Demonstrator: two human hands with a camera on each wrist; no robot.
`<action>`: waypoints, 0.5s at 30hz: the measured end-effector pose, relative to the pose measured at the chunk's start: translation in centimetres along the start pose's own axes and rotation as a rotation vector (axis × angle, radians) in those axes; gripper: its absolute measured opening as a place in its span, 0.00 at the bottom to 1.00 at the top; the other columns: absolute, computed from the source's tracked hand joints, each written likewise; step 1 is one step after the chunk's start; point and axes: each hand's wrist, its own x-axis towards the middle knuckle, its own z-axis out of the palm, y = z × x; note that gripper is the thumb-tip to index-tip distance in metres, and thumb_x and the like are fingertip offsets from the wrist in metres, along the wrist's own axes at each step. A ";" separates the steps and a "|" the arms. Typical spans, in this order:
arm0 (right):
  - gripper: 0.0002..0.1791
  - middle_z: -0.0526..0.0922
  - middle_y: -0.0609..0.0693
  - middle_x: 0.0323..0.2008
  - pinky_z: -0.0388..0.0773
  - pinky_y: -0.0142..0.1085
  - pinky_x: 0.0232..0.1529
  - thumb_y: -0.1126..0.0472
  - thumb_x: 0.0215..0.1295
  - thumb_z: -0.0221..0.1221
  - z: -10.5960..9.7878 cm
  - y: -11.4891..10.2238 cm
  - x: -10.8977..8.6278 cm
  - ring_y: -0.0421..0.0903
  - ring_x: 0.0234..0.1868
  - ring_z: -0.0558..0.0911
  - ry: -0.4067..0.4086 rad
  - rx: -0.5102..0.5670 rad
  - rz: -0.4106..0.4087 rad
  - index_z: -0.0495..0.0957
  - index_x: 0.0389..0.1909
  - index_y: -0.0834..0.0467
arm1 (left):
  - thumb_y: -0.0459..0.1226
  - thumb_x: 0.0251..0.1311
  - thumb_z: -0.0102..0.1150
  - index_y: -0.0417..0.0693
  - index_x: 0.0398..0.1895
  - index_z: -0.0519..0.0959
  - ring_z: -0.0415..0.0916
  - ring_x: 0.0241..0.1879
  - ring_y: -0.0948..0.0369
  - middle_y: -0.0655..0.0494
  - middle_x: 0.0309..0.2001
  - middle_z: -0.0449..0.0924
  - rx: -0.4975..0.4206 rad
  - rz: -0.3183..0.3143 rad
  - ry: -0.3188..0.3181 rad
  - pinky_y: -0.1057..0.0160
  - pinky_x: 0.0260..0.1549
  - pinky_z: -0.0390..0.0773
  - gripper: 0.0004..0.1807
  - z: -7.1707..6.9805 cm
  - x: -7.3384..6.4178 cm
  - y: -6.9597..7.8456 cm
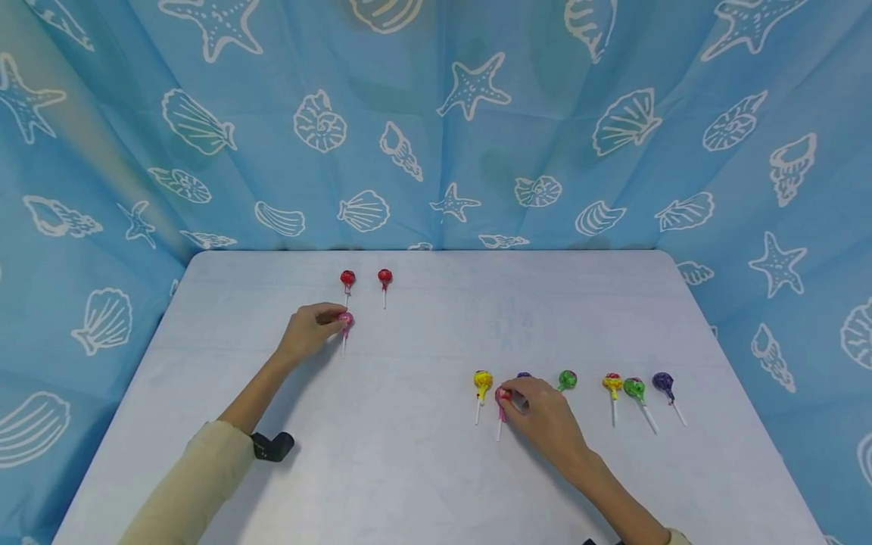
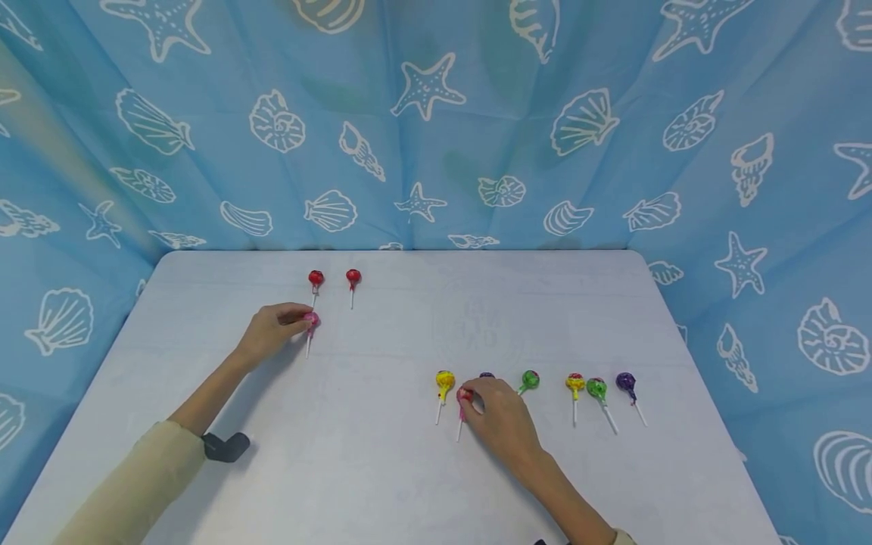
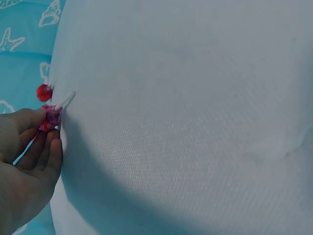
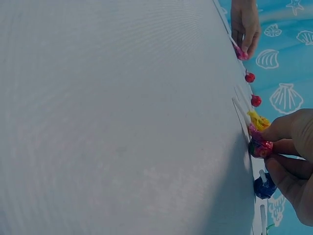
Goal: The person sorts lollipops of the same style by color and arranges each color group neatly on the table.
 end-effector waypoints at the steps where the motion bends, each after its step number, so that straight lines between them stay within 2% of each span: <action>1: 0.14 0.86 0.52 0.40 0.83 0.44 0.45 0.66 0.52 0.74 0.0 0.0 0.0 0.48 0.40 0.83 0.001 -0.001 0.000 0.85 0.41 0.60 | 0.35 0.69 0.60 0.38 0.59 0.79 0.76 0.55 0.47 0.42 0.55 0.80 0.001 -0.003 0.000 0.50 0.56 0.76 0.18 0.0 0.0 0.0; 15: 0.15 0.87 0.54 0.41 0.83 0.44 0.45 0.66 0.52 0.74 0.0 -0.1 -0.2 0.50 0.42 0.84 0.023 -0.035 -0.027 0.85 0.42 0.61 | 0.37 0.69 0.60 0.39 0.60 0.79 0.75 0.56 0.46 0.41 0.56 0.79 0.012 -0.018 0.022 0.50 0.56 0.76 0.19 -0.1 0.4 -0.7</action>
